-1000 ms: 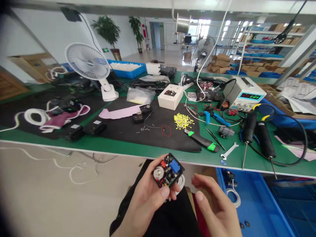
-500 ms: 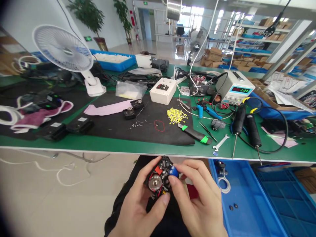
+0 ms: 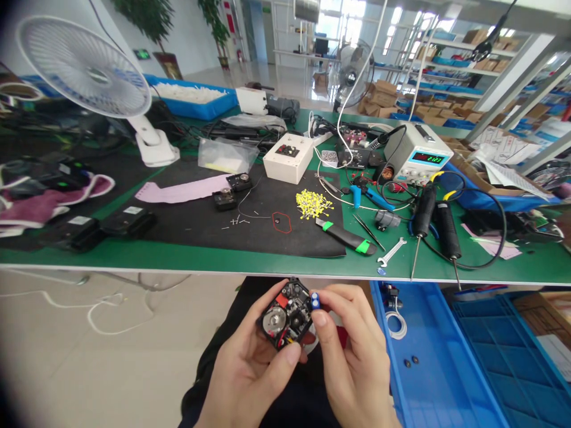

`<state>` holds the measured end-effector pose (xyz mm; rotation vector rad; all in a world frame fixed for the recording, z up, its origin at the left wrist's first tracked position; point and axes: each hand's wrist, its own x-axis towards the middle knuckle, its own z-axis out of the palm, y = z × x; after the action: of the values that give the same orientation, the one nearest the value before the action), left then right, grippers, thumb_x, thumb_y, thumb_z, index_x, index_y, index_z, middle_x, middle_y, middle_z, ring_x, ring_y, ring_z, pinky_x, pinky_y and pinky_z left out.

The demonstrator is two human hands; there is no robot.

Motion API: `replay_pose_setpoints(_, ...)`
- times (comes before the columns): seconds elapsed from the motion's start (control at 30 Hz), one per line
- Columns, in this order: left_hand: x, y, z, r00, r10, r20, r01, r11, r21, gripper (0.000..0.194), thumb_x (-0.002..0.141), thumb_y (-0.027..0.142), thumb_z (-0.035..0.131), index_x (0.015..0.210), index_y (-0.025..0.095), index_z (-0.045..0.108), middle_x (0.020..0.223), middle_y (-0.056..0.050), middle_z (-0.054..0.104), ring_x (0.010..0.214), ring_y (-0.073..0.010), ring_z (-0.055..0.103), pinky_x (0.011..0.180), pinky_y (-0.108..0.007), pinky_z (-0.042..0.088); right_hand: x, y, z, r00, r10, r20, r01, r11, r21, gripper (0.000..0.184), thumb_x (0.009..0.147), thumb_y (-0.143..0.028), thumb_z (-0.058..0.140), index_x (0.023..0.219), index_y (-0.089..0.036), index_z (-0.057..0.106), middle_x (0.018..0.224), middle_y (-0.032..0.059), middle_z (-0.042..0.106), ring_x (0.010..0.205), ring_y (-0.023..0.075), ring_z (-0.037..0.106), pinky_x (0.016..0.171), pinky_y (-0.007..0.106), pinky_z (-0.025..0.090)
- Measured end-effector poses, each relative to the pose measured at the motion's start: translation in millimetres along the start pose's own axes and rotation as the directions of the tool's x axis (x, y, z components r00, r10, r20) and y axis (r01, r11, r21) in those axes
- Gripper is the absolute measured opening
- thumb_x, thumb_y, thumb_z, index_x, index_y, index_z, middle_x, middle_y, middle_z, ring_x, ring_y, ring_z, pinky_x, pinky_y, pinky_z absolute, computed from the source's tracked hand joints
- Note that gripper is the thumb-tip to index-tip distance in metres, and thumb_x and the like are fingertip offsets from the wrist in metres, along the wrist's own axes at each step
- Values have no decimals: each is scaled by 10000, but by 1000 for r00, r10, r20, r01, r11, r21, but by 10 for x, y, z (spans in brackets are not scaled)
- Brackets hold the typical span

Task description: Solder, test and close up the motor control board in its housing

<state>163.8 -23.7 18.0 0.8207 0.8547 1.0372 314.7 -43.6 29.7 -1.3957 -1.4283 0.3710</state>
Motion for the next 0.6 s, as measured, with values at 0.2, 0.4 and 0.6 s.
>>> replay_pose_setpoints(0.2, -54, -46, -7, 998, 61, -31, -56, 988, 143, 681, 883, 320, 819, 1514, 236, 580, 1353, -128, 747, 1148, -316, 765, 1023, -382, 626, 30, 25, -49, 998, -29, 48, 26, 998, 66, 226, 1015, -145, 686, 1198, -271, 732, 1142, 68, 665, 1016, 188, 679, 807, 264, 588)
replay_pose_setpoints(0.4, -116, -169, -43, 983, 161, -90, -129, 948, 290, 744, 834, 305, 852, 1525, 220, 588, 1411, -142, 708, 1223, -361, 723, 1078, -432, 594, 67, -22, -127, 995, -16, 102, 13, 999, 30, 163, 993, -168, 734, 1131, -256, 722, 1147, 69, 651, 1015, 178, 679, 811, 259, 589)
replay_pose_setpoints(0.6, -107, -163, -92, 979, 183, -86, -143, 926, 350, 740, 811, 317, 870, 1501, 232, 615, 1417, -129, 706, 1260, -373, 699, 1083, -432, 590, 77, -64, -147, 991, 20, 135, -30, 997, 66, 254, 997, -167, 738, 1223, -283, 724, 1136, 63, 649, 979, 170, 679, 795, 258, 590)
